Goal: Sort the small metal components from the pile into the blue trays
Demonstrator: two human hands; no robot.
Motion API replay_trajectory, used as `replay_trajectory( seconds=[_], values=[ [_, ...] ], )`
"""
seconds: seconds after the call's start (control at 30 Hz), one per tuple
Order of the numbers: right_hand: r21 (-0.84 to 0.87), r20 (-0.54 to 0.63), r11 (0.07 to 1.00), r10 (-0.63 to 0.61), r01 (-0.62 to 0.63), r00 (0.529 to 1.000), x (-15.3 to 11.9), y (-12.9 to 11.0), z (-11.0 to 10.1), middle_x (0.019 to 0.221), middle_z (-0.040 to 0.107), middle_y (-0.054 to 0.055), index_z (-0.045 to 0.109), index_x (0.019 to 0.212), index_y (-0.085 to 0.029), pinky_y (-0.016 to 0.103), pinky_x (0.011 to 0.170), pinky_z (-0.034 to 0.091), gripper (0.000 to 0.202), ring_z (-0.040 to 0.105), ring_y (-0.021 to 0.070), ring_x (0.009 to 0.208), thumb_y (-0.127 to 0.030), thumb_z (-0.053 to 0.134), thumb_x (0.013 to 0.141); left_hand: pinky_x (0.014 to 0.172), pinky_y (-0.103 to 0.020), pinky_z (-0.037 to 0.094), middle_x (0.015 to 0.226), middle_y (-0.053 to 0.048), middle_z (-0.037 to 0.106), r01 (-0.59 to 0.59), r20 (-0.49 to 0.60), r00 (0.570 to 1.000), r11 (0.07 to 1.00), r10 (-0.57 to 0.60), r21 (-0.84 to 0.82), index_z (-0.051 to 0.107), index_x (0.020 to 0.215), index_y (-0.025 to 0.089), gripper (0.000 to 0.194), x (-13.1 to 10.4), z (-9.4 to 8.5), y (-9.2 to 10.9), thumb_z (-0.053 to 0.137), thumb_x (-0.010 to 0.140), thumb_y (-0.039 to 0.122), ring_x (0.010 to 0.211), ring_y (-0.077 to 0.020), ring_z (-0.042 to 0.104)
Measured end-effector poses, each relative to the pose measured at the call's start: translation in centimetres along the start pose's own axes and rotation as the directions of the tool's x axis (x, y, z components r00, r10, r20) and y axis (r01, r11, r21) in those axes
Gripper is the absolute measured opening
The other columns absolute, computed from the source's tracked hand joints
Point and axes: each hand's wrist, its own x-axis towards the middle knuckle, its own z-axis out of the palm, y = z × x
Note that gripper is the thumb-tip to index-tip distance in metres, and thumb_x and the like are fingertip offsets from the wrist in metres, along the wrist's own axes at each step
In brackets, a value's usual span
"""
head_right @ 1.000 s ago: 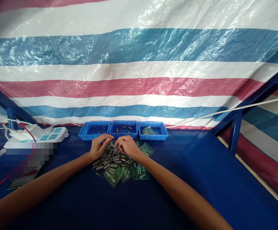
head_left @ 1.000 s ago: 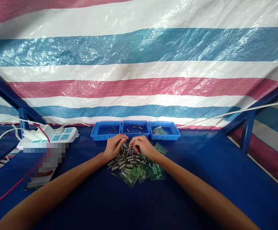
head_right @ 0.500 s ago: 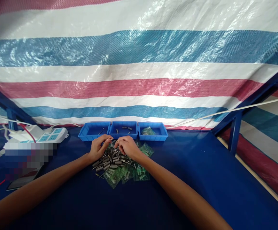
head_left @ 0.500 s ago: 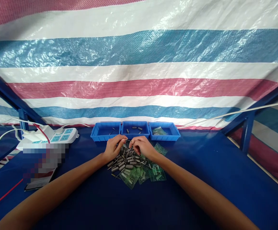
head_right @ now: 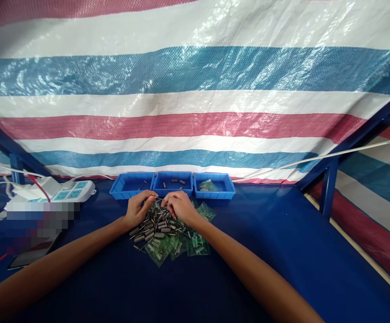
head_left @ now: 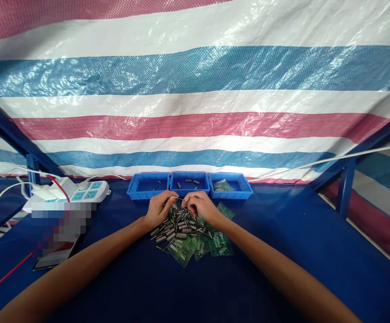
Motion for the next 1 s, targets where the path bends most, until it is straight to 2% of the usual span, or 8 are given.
replay_trajectory(
  seconds=[0.5, 0.8, 1.0],
  values=[
    [0.053, -0.038, 0.998, -0.030, 0.032, 0.999, 0.16, -0.07, -0.30, 0.040, 0.043, -0.005, 0.059, 0.066, -0.015, 0.021, 0.040, 0.030, 0.022, 0.036, 0.0083, 0.034, -0.012, 0.038, 0.068, 0.062, -0.021, 0.044, 0.077, -0.002, 0.064, 0.004, -0.005, 1.000, 1.000, -0.004, 0.009, 0.061, 0.095, 0.016, 0.021, -0.15, 0.06, -0.07, 0.042, 0.095, 0.026, 0.068, -0.0116, 0.060],
    [0.037, 0.185, 0.999, 0.018, -0.025, 0.983, -0.38, -0.17, 0.06, 0.043, 0.044, -0.006, 0.054, 0.068, -0.017, 0.021, 0.041, 0.032, 0.016, 0.040, 0.0087, 0.037, -0.011, 0.039, 0.069, 0.062, -0.021, 0.045, 0.076, -0.003, 0.065, -0.051, -0.051, 0.997, 0.998, 0.052, 0.021, 0.061, 0.094, 0.015, 0.020, -0.11, 0.11, -0.14, 0.043, 0.094, 0.025, 0.067, -0.0119, 0.061],
    [0.091, 0.281, 0.993, 0.049, -0.077, 0.958, -0.76, -0.54, 0.24, 0.046, 0.041, -0.007, 0.046, 0.069, -0.018, 0.020, 0.041, 0.031, 0.012, 0.039, 0.0081, 0.038, -0.009, 0.039, 0.068, 0.062, -0.021, 0.045, 0.077, -0.003, 0.065, -0.061, -0.060, 0.996, 0.998, 0.062, 0.013, 0.060, 0.094, 0.015, 0.017, -0.15, 0.09, -0.09, 0.045, 0.094, 0.022, 0.067, -0.0112, 0.061]
  ],
)
